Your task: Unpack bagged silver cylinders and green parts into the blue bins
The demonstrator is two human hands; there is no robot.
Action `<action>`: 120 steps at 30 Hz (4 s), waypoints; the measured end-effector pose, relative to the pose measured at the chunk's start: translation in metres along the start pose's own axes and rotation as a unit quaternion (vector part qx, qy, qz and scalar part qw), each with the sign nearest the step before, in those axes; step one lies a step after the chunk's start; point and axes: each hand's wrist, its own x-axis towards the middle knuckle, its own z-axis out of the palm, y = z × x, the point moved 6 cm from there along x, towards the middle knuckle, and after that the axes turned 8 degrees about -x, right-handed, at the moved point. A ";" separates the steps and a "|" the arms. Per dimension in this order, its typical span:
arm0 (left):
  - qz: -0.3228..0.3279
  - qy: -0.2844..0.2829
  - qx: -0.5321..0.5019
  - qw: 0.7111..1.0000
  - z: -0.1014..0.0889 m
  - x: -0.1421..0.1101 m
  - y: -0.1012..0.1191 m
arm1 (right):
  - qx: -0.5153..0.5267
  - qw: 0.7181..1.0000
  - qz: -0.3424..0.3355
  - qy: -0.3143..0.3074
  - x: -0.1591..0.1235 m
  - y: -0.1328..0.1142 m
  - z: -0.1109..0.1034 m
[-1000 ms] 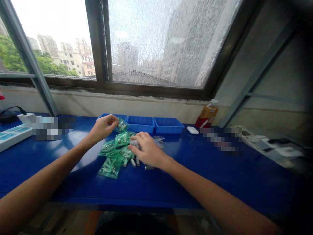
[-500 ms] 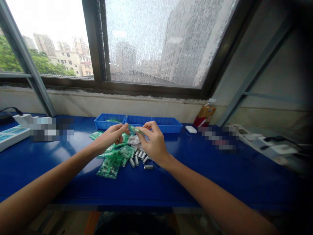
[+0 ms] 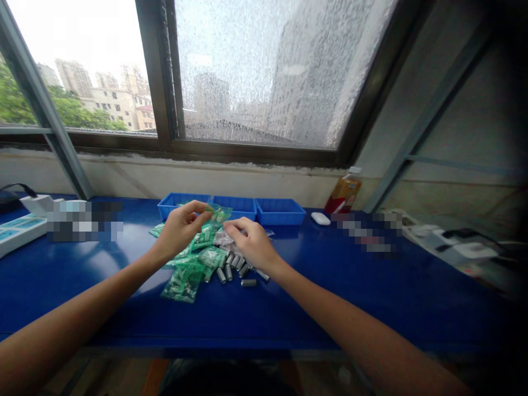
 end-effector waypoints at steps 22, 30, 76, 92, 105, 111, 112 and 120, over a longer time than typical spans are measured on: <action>-0.041 -0.126 -0.083 0.988 0.029 -0.012 0.005 | 0.021 0.988 -0.038 0.147 0.004 0.014 -0.031; -0.217 -0.123 -0.338 0.908 0.033 -0.013 -0.014 | -0.087 0.946 -0.294 0.110 -0.024 -0.034 -0.017; 0.068 -0.239 0.249 0.936 0.015 0.007 -0.024 | -0.280 0.937 -0.170 -0.126 -0.021 -0.008 0.018; -0.098 -0.130 0.374 0.913 -0.006 0.017 -0.080 | -0.352 0.904 -0.189 -0.152 -0.014 -0.006 0.039; -0.164 -0.114 0.325 0.924 -0.013 0.016 -0.098 | -0.341 0.904 -0.200 -0.162 -0.028 -0.013 0.026; -0.145 -0.089 0.333 0.927 -0.018 0.021 -0.089 | -0.332 0.907 -0.193 -0.173 -0.027 -0.011 0.027; -0.137 -0.092 0.337 0.927 -0.017 0.021 -0.087 | -0.330 0.907 -0.193 -0.175 -0.026 -0.010 0.028; -0.041 -0.135 0.334 0.932 -0.008 0.021 -0.065 | -0.324 0.908 -0.193 -0.180 -0.027 -0.008 0.028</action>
